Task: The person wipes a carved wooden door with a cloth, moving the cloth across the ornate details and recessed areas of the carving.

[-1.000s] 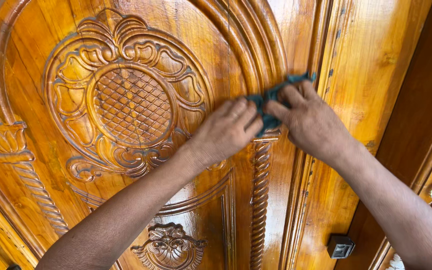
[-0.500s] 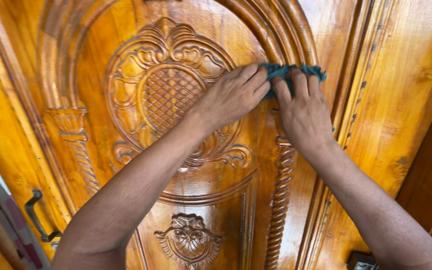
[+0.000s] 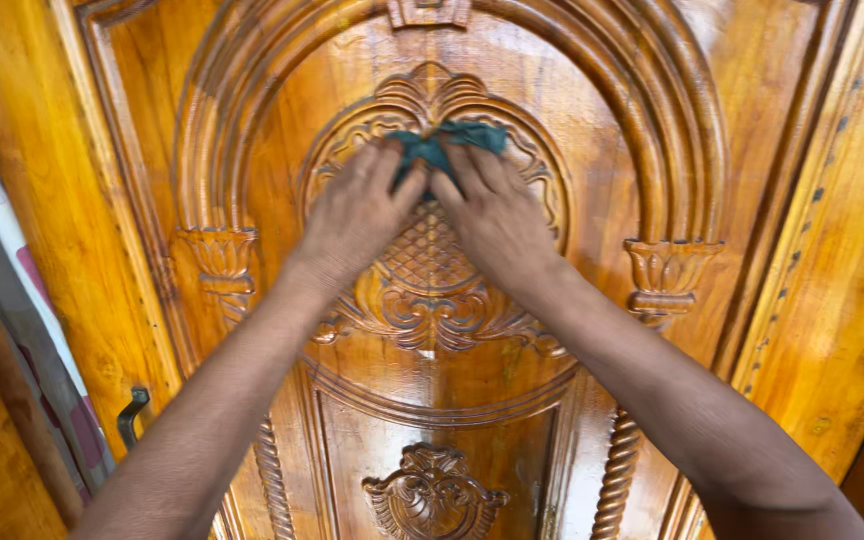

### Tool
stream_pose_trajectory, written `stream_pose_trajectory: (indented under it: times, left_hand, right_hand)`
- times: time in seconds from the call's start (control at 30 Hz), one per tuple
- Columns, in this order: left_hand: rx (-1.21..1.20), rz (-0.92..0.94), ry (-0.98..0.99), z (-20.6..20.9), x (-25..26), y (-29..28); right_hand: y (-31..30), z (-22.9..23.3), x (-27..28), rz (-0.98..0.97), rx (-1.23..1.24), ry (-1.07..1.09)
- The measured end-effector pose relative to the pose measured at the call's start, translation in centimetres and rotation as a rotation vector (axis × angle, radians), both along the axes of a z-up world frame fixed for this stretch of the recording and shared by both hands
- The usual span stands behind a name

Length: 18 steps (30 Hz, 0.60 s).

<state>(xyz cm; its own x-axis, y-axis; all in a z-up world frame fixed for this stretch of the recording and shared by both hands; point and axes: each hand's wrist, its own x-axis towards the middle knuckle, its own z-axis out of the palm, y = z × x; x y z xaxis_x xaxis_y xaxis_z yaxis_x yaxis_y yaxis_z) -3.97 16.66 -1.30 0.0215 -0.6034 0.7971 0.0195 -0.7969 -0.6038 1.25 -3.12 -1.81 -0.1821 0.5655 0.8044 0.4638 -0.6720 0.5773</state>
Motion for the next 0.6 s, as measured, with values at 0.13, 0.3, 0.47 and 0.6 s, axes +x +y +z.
stream_pose_trajectory:
  times: [0.13,0.3,0.47,0.6]
  left_hand:
    - [0.058,-0.109,-0.058,0.6,1.7,0.0]
    - [0.033,0.062,-0.196,6.7,4.1,4.4]
    - [-0.061,0.027,-0.203,3.6,2.4,8.2]
    - [-0.012,0.072,-0.199,3.4,1.3,9.3]
  right_hand:
    - [-1.1,0.3,-0.5,-0.085,0.054,-0.039]
    - [3.7,5.3,1.5,-0.07,0.138,-0.062]
    - [8.5,5.2,0.9,-0.072,0.015,-0.169]
    - [6.8,7.0,-1.4,-0.113,-0.053,-0.24]
